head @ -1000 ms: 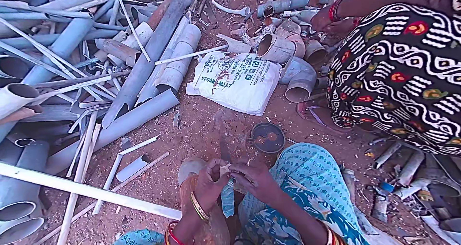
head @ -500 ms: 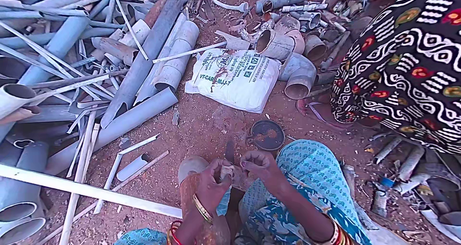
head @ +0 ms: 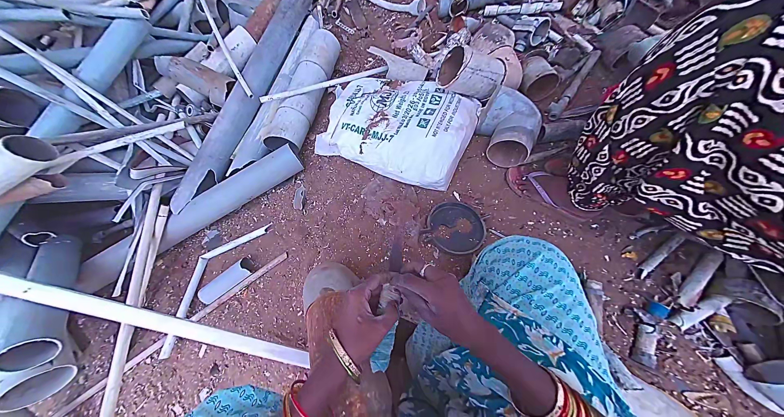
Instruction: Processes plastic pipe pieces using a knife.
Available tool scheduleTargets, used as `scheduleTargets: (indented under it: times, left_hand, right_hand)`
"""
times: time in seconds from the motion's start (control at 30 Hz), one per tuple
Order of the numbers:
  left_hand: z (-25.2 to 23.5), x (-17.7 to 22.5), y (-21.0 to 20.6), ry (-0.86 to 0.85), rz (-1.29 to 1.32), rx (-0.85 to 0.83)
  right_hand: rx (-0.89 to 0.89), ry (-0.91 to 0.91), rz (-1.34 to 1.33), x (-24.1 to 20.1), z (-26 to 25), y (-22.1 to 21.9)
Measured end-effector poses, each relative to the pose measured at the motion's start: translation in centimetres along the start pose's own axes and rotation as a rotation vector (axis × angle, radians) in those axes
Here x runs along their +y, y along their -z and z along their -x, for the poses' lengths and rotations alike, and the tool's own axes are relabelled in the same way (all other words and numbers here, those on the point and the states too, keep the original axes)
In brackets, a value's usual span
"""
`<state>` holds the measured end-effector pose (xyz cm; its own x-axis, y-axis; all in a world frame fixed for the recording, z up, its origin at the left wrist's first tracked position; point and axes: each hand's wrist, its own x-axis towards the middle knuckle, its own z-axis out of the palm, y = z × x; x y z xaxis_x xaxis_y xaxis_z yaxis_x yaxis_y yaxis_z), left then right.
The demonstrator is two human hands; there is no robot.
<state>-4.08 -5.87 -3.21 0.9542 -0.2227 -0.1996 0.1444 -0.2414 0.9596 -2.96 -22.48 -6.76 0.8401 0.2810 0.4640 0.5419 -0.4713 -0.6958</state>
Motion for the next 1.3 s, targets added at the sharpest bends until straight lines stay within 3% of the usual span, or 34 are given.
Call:
scheduleTargets:
  times: [0.17, 0.3, 0.4, 0.53, 0.73, 0.9, 1.13, 1.3]
  left_hand:
    - [-0.3, 0.6, 0.1, -0.079, 0.067, 0.082]
    - [-0.2, 0.8, 0.3, -0.051, 0.152, 0.095]
    - [0.0, 1.0, 0.2, 0.070, 0.285, 0.071]
    - [0.0, 0.4, -0.2, 0.205, 0.508, -0.081]
    - [-0.4, 0.5, -0.1, 0.218, -0.287, -0.087]
    - [-0.4, -0.3, -0.4, 0.210, -0.066, -0.083]
    - [-0.4, -0.4, 0.1, 0.120, 0.177, -0.103]
    - [-0.2, -0.5, 0.3, 0.085, 0.169, -0.134]
  right_hand:
    - [-0.014, -0.293, -0.751, 0.1, -0.3, 0.5]
    - [0.000, -0.339, -0.917, 0.0, -0.3, 0.4]
    - [0.022, -0.292, -0.889, -0.3, 0.0, 0.2]
    - [0.019, -0.249, -0.827, -0.5, 0.3, -0.5]
    - [0.113, -0.100, -0.501, -0.9, 0.0, -0.4]
    - [0.138, -0.139, -0.420, -0.3, 0.1, 0.4]
    - [-0.085, 0.020, -0.104, 0.0, 0.2, 1.2]
    - [-0.010, -0.007, -0.172, 0.1, 0.4, 0.5]
